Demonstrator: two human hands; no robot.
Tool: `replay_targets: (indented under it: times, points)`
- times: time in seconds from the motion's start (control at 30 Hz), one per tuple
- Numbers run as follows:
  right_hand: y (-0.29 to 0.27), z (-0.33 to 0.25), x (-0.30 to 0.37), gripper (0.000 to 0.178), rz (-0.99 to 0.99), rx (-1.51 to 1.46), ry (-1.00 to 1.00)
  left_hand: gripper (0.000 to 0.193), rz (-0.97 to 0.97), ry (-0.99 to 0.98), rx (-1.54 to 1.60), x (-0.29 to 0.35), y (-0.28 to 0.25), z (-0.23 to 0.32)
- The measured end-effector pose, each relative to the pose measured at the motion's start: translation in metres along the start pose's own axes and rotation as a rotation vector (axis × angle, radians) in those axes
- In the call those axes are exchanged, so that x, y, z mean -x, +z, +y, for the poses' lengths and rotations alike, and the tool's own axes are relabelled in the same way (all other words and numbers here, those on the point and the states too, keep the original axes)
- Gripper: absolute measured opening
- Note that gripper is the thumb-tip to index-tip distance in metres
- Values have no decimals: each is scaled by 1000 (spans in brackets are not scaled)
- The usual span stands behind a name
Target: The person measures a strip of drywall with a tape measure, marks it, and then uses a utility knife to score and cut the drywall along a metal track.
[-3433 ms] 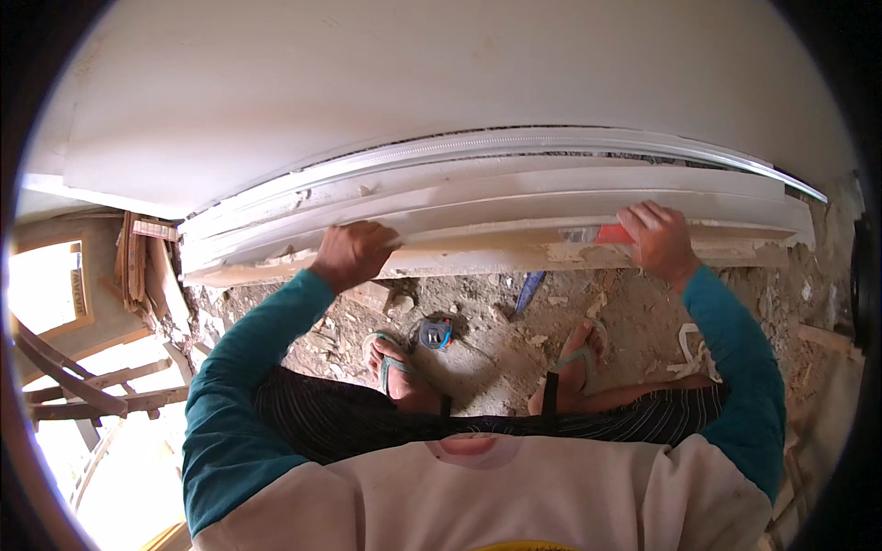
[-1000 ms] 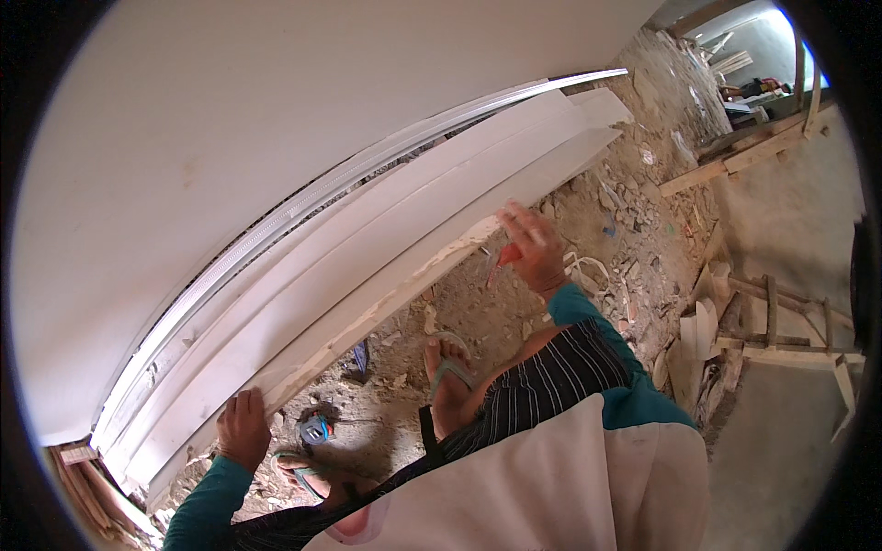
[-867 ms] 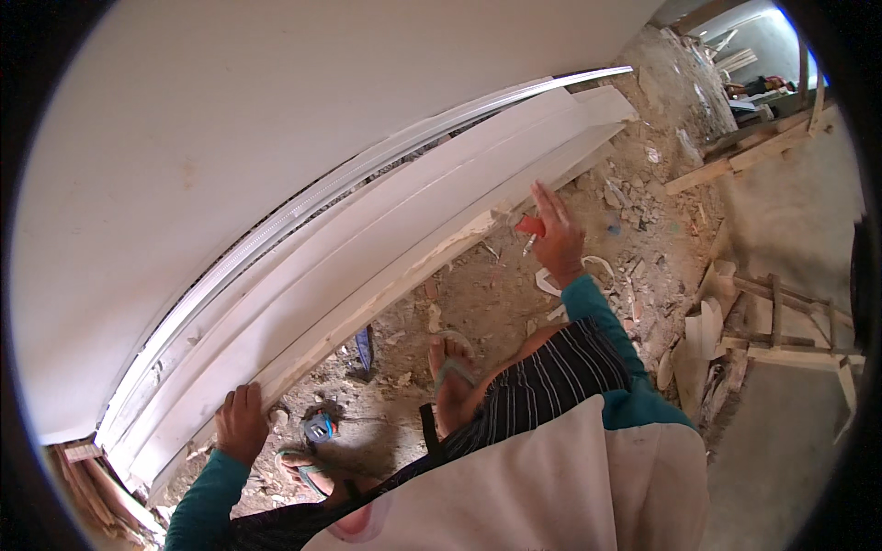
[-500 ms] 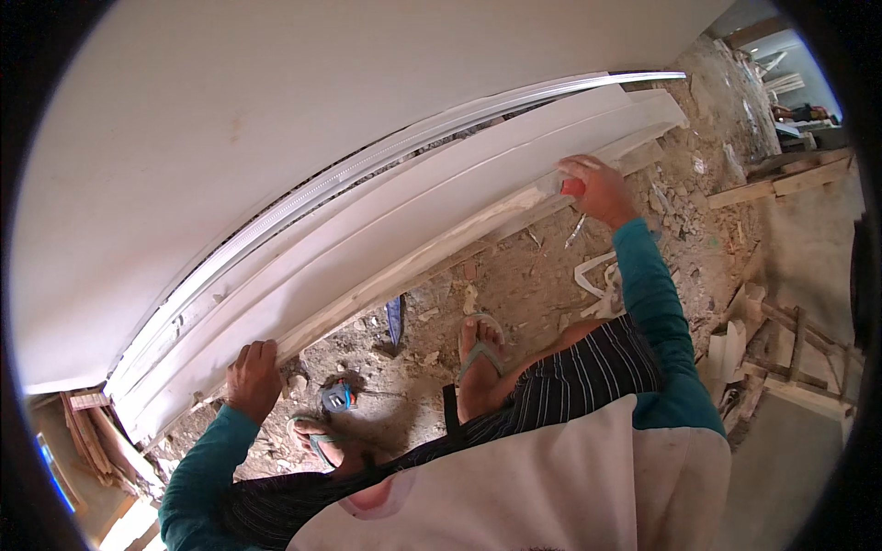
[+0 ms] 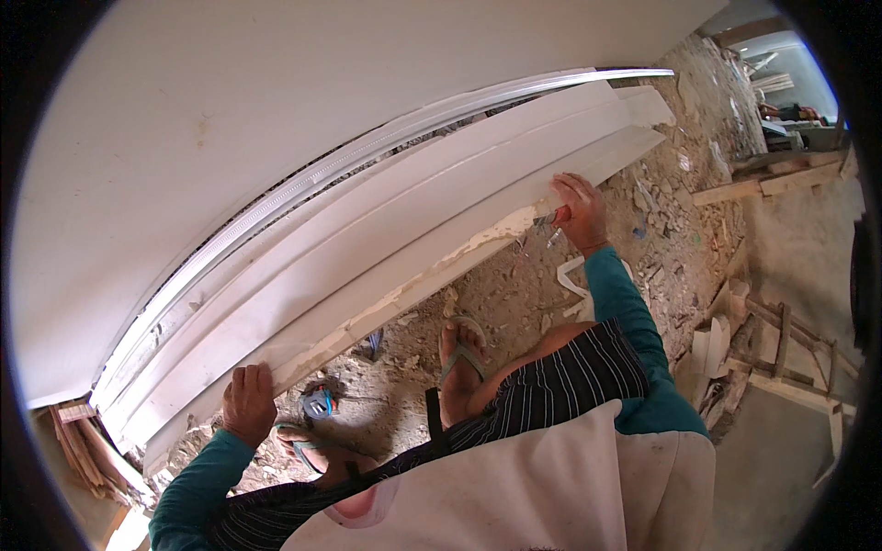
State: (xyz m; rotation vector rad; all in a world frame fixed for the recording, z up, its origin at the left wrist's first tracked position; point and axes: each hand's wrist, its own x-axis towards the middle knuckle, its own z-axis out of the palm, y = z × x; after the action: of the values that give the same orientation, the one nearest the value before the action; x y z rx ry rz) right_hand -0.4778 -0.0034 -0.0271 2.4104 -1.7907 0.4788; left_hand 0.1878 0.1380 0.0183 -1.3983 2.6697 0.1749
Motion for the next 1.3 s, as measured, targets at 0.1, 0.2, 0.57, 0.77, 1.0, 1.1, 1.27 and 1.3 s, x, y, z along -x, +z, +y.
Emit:
replay_targets:
  times: [0.1,0.2,0.57,0.77,1.0,1.1,1.27,1.3]
  points:
    - [5,1,-16,57,50,-39,5,38,67,-25,16,-7,-6,-10]
    - [14,2,-36,52,107,-2,-24,39,28,-135,104,-15,-11,-22]
    - [12,1,-73,36,19,-31,-14,37,-39,-259,220,-38,-17,-48]
    - [24,12,-89,20,-15,-12,-31,19,-16,-330,340,-48,-5,-61]
    - [32,11,-97,18,-49,-25,-47,23,-27,-384,285,-49,6,-67]
    - [33,9,-99,24,-63,25,-17,22,20,-316,171,-48,12,-69]
    - [36,7,-102,35,-104,83,49,27,-7,-291,131,-46,15,-71]
    - [37,8,-101,35,-119,87,29,26,3,-290,135,-45,15,-69]
